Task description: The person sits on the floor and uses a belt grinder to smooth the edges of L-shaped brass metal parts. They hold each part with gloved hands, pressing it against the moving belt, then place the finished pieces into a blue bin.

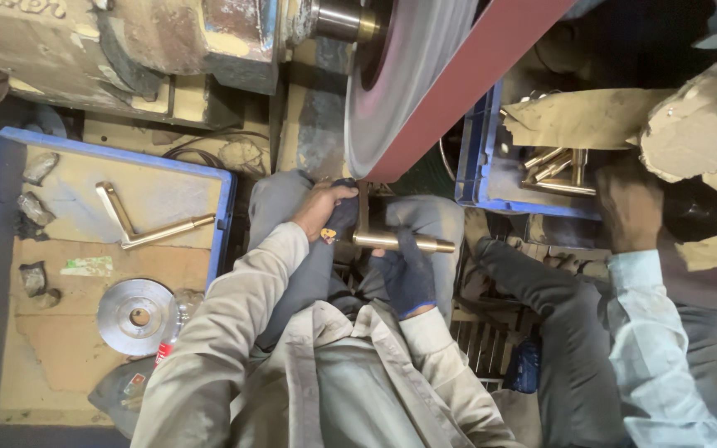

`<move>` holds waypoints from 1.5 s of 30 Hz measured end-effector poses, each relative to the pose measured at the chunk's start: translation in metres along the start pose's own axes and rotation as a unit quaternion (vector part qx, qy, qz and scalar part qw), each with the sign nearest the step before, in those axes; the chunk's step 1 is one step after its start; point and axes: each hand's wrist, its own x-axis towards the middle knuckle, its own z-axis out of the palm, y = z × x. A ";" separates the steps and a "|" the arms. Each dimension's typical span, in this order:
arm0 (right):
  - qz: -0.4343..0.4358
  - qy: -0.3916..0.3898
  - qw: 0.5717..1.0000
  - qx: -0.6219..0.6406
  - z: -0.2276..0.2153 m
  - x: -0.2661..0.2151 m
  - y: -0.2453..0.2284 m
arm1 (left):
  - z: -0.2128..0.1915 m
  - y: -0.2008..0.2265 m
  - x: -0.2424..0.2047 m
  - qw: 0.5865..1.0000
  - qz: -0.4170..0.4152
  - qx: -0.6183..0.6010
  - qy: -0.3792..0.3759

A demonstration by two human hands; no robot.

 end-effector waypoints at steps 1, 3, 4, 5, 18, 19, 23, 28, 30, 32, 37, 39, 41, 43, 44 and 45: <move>-0.121 -0.038 0.976 -0.179 0.000 0.001 0.000 | -0.001 -0.003 0.002 1.000 0.005 0.008 0.012; 0.064 0.006 0.995 0.079 -0.001 0.007 -0.001 | -0.002 -0.004 0.005 0.999 -0.012 -0.030 0.008; 0.155 0.028 0.966 0.206 -0.002 0.012 -0.002 | -0.001 -0.004 0.005 0.999 -0.021 -0.049 0.005; 0.084 0.001 0.992 0.089 -0.002 0.014 -0.004 | 0.000 -0.002 0.005 0.997 -0.028 -0.071 -0.009; 0.244 0.054 0.926 0.281 -0.005 0.022 -0.037 | 0.006 0.020 -0.039 0.993 -0.030 -0.065 -0.092; 0.249 0.038 0.923 0.290 -0.008 0.013 -0.039 | 0.005 0.019 -0.045 0.994 -0.010 -0.068 -0.089; 0.260 -0.027 0.922 0.286 -0.025 -0.021 -0.046 | 0.008 0.019 -0.079 0.988 0.091 0.093 -0.079; 0.208 -0.041 0.936 0.281 -0.036 -0.042 -0.045 | 0.025 0.038 -0.123 0.972 0.152 0.091 -0.156; 0.190 -0.055 0.931 0.307 -0.038 -0.043 -0.046 | 0.027 0.048 -0.130 0.956 0.205 0.143 -0.155; 0.179 -0.056 0.927 0.324 -0.040 -0.044 -0.046 | 0.027 0.052 -0.130 0.947 0.233 0.155 -0.158; 0.143 -0.084 0.916 0.366 -0.045 -0.046 -0.041 | 0.015 0.035 -0.102 0.989 0.095 0.054 -0.097; 0.167 -0.060 0.906 0.385 -0.045 -0.045 -0.033 | 0.005 0.023 -0.084 0.991 0.071 0.005 -0.117; 0.211 -0.016 0.896 0.391 -0.045 -0.043 -0.024 | -0.003 0.011 -0.070 0.989 0.056 -0.018 -0.133; 0.270 0.049 0.883 0.381 -0.047 -0.037 -0.015 | -0.006 0.002 -0.057 0.988 0.053 -0.013 -0.146; 0.243 0.019 0.889 0.388 -0.047 -0.033 -0.010 | -0.007 0.001 -0.052 0.989 0.038 -0.023 -0.139; 0.214 -0.012 0.894 0.394 -0.045 -0.027 -0.005 | -0.006 0.001 -0.046 0.990 0.023 -0.032 -0.132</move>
